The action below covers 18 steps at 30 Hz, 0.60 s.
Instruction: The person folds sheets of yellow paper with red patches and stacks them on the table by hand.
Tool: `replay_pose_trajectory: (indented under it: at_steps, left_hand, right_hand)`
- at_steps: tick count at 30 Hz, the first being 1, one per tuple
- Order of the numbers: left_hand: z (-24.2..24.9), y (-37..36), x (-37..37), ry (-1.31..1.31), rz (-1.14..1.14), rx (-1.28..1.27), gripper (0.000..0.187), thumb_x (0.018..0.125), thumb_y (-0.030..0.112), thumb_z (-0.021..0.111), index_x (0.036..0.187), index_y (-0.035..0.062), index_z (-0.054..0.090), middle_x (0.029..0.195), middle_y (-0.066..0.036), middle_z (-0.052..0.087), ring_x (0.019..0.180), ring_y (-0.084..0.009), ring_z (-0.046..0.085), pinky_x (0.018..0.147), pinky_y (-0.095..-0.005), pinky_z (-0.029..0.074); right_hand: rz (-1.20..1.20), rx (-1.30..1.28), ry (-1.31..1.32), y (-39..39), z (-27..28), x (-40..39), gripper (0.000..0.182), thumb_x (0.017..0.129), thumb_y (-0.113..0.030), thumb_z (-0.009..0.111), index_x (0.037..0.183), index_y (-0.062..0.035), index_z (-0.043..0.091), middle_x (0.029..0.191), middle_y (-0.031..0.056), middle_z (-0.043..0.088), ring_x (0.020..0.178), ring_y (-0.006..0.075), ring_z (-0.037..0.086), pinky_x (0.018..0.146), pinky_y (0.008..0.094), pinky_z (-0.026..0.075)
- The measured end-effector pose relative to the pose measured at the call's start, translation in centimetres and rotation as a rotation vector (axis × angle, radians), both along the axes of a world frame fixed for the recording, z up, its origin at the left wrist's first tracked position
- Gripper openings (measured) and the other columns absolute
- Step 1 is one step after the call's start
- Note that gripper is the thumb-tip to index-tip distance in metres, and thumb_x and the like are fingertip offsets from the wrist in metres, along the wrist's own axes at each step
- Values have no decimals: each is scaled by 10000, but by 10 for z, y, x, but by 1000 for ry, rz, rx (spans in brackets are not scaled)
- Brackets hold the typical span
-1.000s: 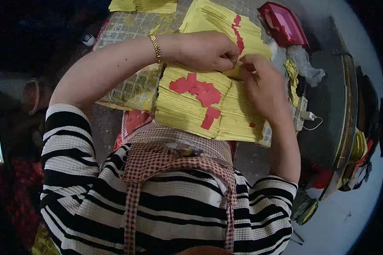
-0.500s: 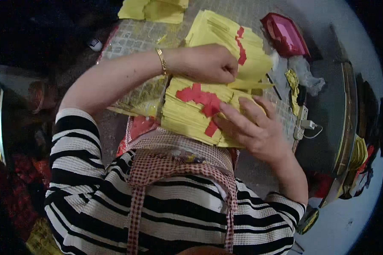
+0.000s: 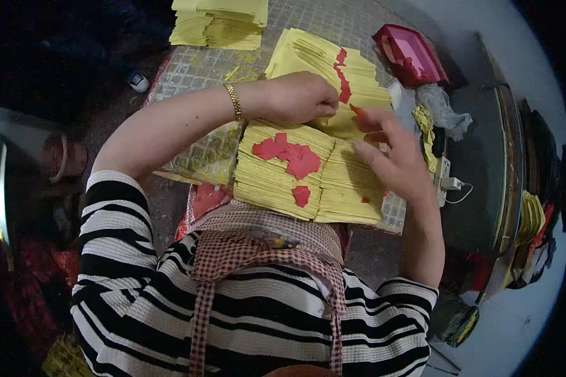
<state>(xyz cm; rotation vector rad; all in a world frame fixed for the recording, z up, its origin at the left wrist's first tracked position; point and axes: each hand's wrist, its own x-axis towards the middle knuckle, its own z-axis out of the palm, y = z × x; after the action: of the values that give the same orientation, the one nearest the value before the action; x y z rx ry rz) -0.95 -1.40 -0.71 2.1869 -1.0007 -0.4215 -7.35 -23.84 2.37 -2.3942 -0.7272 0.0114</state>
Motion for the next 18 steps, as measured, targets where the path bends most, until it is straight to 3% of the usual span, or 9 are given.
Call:
replay_pose_trajectory:
  at_steps: [2, 8, 12, 18]
  left_hand:
    - [-2, 1, 4, -51, 28, 47, 175, 901, 155, 538, 907, -4, 612, 759, -84, 641, 617, -210, 556, 588, -345, 450]
    - [-6, -3, 9, -94, -20, 88, 168, 886, 170, 552, 878, 7, 594, 746, -90, 620, 617, -230, 545, 580, -352, 444]
    - [22, -3, -6, 91, -34, 142, 179, 862, 181, 569, 878, 4, 597, 739, -101, 613, 596, -234, 531, 578, -356, 444]
    - [11, -12, -4, 89, 43, 259, 180, 837, 174, 600, 873, -3, 599, 716, -83, 605, 579, -178, 521, 552, -310, 437]
  right_hand:
    - [-59, 168, 547, 2, 0, 20, 372, 816, -69, 612, 1169, 17, 534, 1012, 104, 632, 855, 234, 598, 776, 312, 477]
    - [-2, -269, 464, 28, 6, 42, 324, 794, -57, 609, 1104, 18, 548, 905, 100, 642, 744, 219, 595, 677, 306, 470]
    - [-76, -551, 282, 43, 6, 34, 290, 779, -33, 600, 1061, 17, 555, 886, 116, 633, 729, 187, 578, 646, 306, 449]
    - [-311, -296, 54, 42, 5, 16, 302, 764, -10, 589, 1063, 11, 555, 857, 117, 635, 724, 191, 584, 639, 310, 459]
